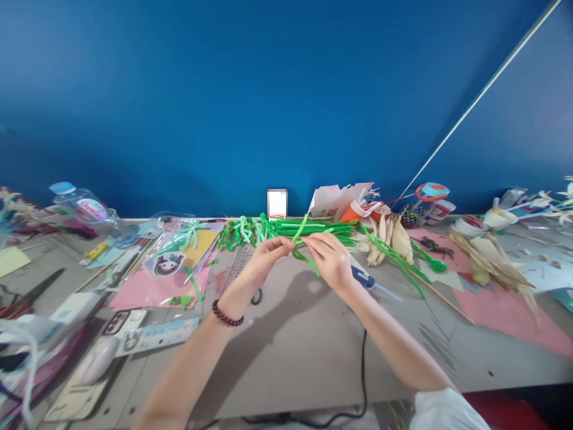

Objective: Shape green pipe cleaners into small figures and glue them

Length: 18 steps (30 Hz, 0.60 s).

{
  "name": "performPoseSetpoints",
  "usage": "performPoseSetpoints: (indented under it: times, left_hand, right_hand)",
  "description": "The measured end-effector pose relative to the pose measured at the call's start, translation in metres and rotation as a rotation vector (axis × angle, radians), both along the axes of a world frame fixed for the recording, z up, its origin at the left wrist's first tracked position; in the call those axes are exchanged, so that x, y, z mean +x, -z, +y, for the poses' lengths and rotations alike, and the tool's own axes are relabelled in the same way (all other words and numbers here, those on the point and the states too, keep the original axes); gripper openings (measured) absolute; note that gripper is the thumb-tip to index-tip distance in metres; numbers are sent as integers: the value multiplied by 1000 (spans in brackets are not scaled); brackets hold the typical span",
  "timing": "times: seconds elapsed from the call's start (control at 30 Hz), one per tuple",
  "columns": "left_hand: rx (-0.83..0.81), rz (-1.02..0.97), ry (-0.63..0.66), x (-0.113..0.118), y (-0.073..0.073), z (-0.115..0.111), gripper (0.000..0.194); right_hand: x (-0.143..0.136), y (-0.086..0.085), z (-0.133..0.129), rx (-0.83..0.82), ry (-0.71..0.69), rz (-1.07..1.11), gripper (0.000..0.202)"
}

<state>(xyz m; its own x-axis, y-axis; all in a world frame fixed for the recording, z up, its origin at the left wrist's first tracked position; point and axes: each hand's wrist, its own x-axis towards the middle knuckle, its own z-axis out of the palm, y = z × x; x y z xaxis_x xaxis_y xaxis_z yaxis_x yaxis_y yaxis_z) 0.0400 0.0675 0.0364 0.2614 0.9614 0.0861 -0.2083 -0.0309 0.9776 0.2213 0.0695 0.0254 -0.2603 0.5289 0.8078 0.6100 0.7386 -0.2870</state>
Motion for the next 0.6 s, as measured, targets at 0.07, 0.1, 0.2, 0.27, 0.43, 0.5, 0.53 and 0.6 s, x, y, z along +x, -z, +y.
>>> performPoseSetpoints:
  times: [0.07,0.1,0.2,0.27,0.43,0.5,0.53,0.6]
  left_hand:
    - [-2,6,12,0,-1,0,18]
    - [-4,9,13,0,-1,0,19]
    - [-7,8,19,0,0,0,20]
    - [6,-19,48,1,1,0,20]
    - [14,-158,149,6,0,-5,18]
    - [-20,-225,167,8,-2,-6,19]
    - [-40,-259,167,9,-3,-7,19]
    - [-87,-314,156,11,-4,-7,19]
  right_hand:
    - [0,-1,0,2,-4,17,24]
    - [0,-1,0,4,-4,27,23]
    - [-1,-3,1,8,-11,49,22]
    - [-1,-2,1,-3,-24,63,21]
    - [-5,0,0,-55,-54,100,18]
    - [-7,0,0,-81,-58,91,17]
    - [-7,0,0,-94,-62,80,16]
    - [-8,-1,0,-119,-71,49,16]
